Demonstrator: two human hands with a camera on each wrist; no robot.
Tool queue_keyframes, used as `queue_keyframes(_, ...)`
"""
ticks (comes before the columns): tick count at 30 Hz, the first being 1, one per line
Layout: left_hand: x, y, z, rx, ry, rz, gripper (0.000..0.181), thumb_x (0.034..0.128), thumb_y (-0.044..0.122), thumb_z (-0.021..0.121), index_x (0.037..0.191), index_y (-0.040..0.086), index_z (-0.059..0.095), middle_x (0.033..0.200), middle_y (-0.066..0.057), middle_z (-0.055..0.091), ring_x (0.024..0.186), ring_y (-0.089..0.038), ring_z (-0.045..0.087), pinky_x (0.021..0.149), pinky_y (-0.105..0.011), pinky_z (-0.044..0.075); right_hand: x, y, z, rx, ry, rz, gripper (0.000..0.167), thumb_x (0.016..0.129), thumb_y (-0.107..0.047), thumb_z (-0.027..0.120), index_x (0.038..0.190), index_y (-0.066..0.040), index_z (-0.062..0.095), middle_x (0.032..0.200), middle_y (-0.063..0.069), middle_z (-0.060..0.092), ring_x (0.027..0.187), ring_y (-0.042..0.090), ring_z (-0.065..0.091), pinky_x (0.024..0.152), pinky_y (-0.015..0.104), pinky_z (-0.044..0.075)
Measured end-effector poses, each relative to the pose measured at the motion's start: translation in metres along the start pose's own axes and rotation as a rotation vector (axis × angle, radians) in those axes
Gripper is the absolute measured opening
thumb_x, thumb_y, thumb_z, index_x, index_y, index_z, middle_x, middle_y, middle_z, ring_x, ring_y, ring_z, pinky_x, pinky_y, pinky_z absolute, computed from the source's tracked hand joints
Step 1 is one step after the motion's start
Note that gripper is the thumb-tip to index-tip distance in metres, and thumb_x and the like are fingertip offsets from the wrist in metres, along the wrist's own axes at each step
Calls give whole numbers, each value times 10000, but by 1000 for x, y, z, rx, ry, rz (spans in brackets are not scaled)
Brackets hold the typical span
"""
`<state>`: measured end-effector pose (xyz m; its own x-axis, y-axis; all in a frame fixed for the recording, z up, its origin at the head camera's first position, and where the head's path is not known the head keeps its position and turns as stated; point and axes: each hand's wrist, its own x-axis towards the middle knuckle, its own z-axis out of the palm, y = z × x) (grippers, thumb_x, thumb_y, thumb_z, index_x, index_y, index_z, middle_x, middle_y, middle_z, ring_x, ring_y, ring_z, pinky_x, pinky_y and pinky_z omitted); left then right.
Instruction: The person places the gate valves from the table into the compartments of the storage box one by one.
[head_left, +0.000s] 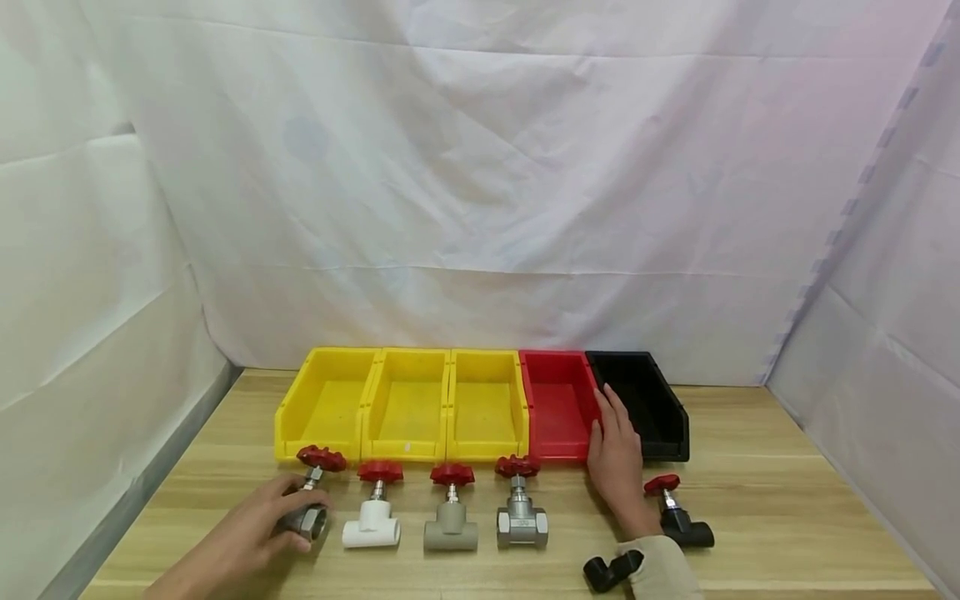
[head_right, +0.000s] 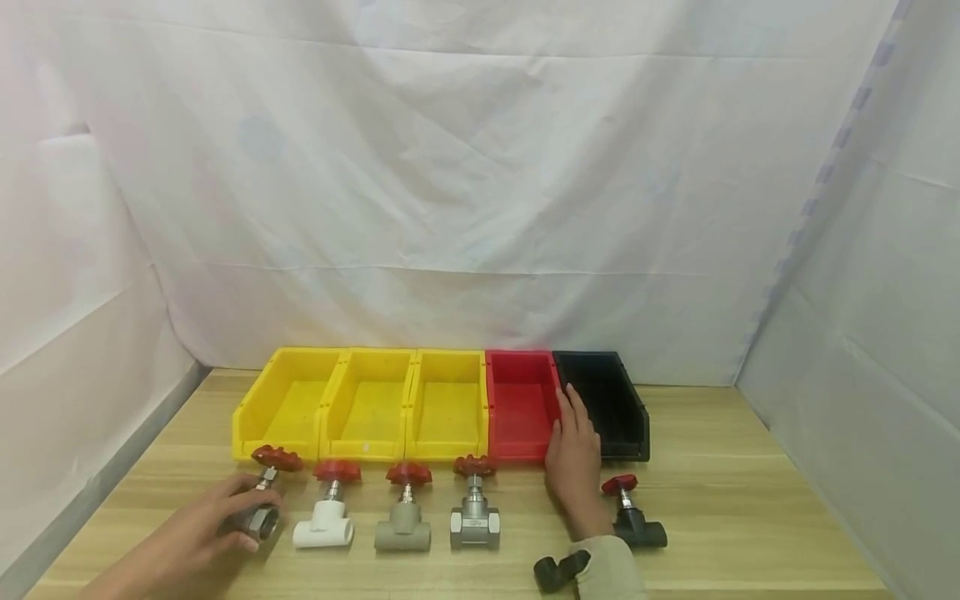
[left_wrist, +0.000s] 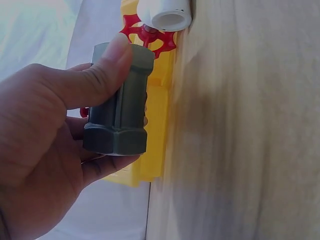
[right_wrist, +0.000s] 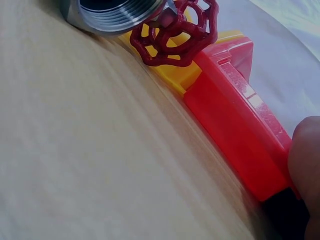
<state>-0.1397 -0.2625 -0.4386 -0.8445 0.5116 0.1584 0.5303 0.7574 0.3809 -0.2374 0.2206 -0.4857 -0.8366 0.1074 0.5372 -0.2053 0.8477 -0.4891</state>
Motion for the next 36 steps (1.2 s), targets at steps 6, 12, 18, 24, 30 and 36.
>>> queue_keyframes(6,2,-1,-5,49,38,37,393,764,333,754,1137,296,633,1155,-45,526,914,-154,515,759,-405,525,-1,1,2,-1,16,-6,545,939,-26,570,1448,-105,391,1524,75,296,1287,351,385,932,646,378)
queue_keyframes(12,2,-2,-10,68,81,17,424,733,298,772,1134,270,637,1145,-75,538,927,-193,536,752,-414,532,0,1,4,0,22,-26,558,928,-18,582,1446,-95,391,1523,83,296,1282,359,389,931,625,388)
queue_keyframes(18,11,-4,-18,87,131,21,447,699,214,805,1114,264,648,1068,13,524,887,-144,518,720,-382,527,-1,1,5,-8,33,-32,551,926,-17,584,1439,-95,400,1518,81,305,1278,348,394,928,616,394)
queue_keyframes(24,25,-5,-26,97,155,30,470,685,195,819,1128,209,661,1065,-7,547,875,-145,530,704,-378,515,-1,2,3,-14,36,-29,557,926,-12,581,1444,-95,393,1521,80,298,1281,349,387,935,621,386)
queue_keyframes(30,37,-8,-29,82,143,18,453,708,168,811,1136,164,661,1054,-38,557,854,-150,523,679,-372,511,-1,2,2,-4,38,-29,562,924,-10,583,1445,-101,393,1521,77,299,1284,348,384,937,630,381)
queue_keyframes(36,47,-11,-31,97,161,27,444,704,146,818,1120,168,663,1013,-50,555,811,-156,514,659,-364,505,-1,4,4,-2,30,-36,564,933,-18,573,1454,-114,381,1529,64,288,1293,344,375,942,631,373)
